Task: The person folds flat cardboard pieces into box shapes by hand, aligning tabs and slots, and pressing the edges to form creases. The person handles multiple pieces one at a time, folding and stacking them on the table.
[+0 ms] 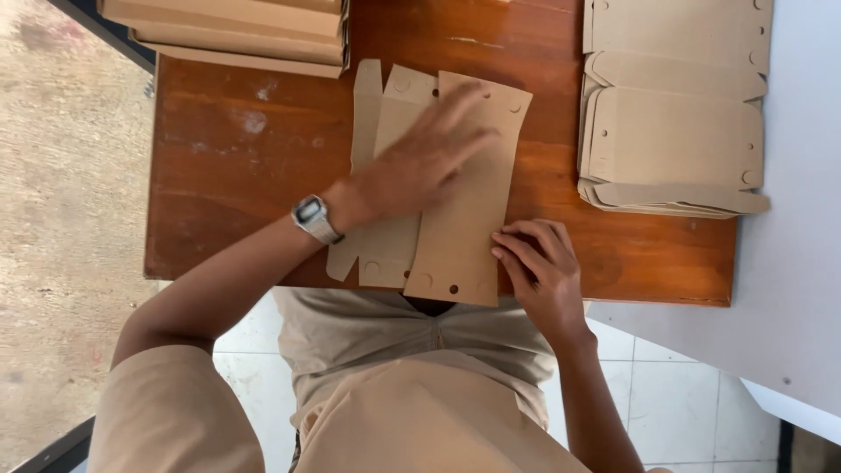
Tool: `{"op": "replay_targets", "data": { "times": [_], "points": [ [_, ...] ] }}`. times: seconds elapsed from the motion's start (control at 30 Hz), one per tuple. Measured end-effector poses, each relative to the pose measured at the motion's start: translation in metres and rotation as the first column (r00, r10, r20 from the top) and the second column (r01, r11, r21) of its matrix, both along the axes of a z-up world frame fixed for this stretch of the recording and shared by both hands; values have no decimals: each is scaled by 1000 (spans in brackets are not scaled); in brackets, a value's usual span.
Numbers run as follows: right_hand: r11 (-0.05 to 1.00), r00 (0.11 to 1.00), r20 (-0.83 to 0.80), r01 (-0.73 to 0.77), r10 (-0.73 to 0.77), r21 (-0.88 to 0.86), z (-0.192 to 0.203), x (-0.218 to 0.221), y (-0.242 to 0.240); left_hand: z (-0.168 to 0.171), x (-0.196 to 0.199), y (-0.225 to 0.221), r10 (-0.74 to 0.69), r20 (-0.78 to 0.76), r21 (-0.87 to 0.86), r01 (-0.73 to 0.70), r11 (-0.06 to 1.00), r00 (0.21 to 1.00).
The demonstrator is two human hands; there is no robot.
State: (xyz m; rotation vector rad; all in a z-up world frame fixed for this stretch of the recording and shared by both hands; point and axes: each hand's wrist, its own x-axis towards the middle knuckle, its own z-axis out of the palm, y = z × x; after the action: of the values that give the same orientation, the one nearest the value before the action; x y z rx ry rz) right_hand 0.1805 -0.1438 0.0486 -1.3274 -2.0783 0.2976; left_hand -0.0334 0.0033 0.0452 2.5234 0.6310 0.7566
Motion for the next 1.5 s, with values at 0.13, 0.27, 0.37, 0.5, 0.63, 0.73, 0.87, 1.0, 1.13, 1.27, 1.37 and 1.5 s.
{"op": "replay_targets", "data": {
  "times": [0.13,0.27,0.37,0.5,0.63,0.73,0.87,1.0,1.13,1.27,1.37,1.5],
  "points": [
    [999,999,-25,42,-42,1,-13,6,-1,-36,21,-7,-17,-149,4,17,1000,989],
    [1000,999,28,20,-19,-11,-9,10,-1,-45,28,-10,128,-297,138,-90,986,946],
    [998,996,75,-55,57,-27,-1,14,7,-49,28,-7,199,-323,167,-151,974,925],
    [981,962,189,-191,195,-44,13,20,34,-47,27,3,240,-335,161,-195,968,911],
    [936,896,273,-348,351,-60,26,34,74,-39,31,10,261,-365,150,-220,964,893],
    [883,808,360,-449,467,-136,31,41,109,-44,39,26,278,-416,158,-232,960,866],
    [890,824,335,-431,456,-151,27,46,145,-48,51,38,398,-206,388,-299,872,894],
    [913,895,212,-349,392,-212,26,49,159,-42,48,40,343,-160,320,-280,905,925],
    [926,923,149,-326,356,-193,14,54,167,-43,51,43,334,-101,266,-298,917,937],
    [922,939,88,-303,332,-239,11,57,167,-55,55,39,342,-169,223,-302,927,924],
    [952,962,81,-241,259,-189,5,53,172,-45,48,42,282,-274,204,-231,951,919],
    [987,982,104,-154,159,-54,-2,44,174,-34,37,34,249,-217,185,-211,960,944]
  ]
}}
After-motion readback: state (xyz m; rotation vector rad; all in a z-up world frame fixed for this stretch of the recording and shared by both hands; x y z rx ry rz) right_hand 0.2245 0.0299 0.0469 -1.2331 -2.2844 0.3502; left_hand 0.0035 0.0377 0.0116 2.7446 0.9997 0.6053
